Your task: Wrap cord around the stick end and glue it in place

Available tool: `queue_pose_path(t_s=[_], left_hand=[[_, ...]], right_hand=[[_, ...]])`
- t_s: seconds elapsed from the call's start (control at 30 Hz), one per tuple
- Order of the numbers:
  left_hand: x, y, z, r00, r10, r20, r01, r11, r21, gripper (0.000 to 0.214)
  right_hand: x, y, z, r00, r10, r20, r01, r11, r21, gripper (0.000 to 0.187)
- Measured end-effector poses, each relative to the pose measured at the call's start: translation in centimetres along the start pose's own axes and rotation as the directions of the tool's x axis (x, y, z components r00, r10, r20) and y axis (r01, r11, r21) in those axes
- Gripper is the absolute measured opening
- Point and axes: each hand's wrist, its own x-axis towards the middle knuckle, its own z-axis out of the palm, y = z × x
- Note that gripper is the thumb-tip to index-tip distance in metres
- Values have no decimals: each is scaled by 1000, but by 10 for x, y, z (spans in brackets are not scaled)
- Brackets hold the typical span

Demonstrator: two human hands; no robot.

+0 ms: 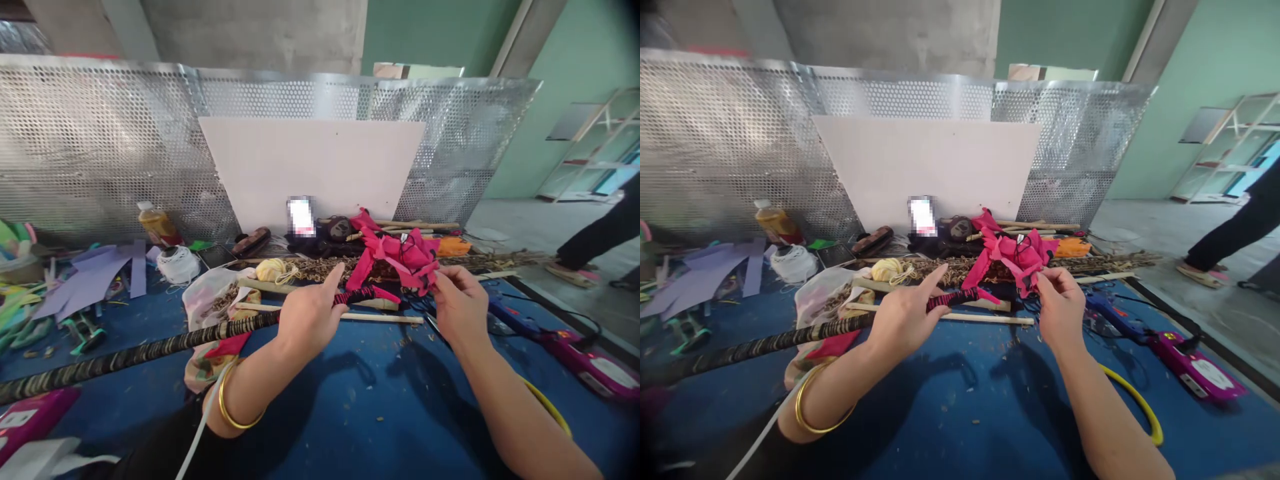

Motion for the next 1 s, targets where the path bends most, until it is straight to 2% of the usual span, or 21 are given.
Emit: queue_pose_path(t_s=[0.13, 0.2, 0.27, 0.37, 0.4, 0.6, 0.77, 0.9, 1.0], left_hand=[[-7, 9, 10, 991, 126, 46, -130, 988, 85, 67], [-9, 12, 12, 984, 169, 52, -174, 979, 104, 67], [-11, 14, 14, 978, 201, 47, -206, 970, 130, 67], [-12, 15, 18, 968, 247, 34, -249, 953, 174, 66], [-12, 15, 19, 964, 264, 28, -264, 947, 183, 66], [-15, 17, 25, 947, 321, 0, -314, 927, 207, 65], [-15, 16, 24, 961, 274, 29, -273, 933, 233, 68], [-14, 17, 22, 977, 196, 89, -212, 945, 250, 69], [-13, 17, 21, 978, 177, 111, -198, 952, 231, 69]], right_hand=[[-12, -4, -5, 1000, -10, 8, 10, 1000, -22, 19], [-18, -8, -4, 996, -54, 69, 59, 996, -60, 17], [-23, -13, -1, 976, -125, 179, 147, 982, -116, 11], [-34, -23, 6, 891, -224, 395, 327, 920, -216, 2], [-37, -25, 8, 857, -241, 456, 382, 891, -246, 4], [-52, -24, 18, 686, -245, 685, 604, 717, -349, 11], [-52, -25, 17, 613, -226, 757, 680, 639, -360, 9], [-48, -28, 15, 505, -264, 822, 741, 621, -255, 10], [-47, -27, 14, 488, -304, 818, 762, 606, -228, 13]])
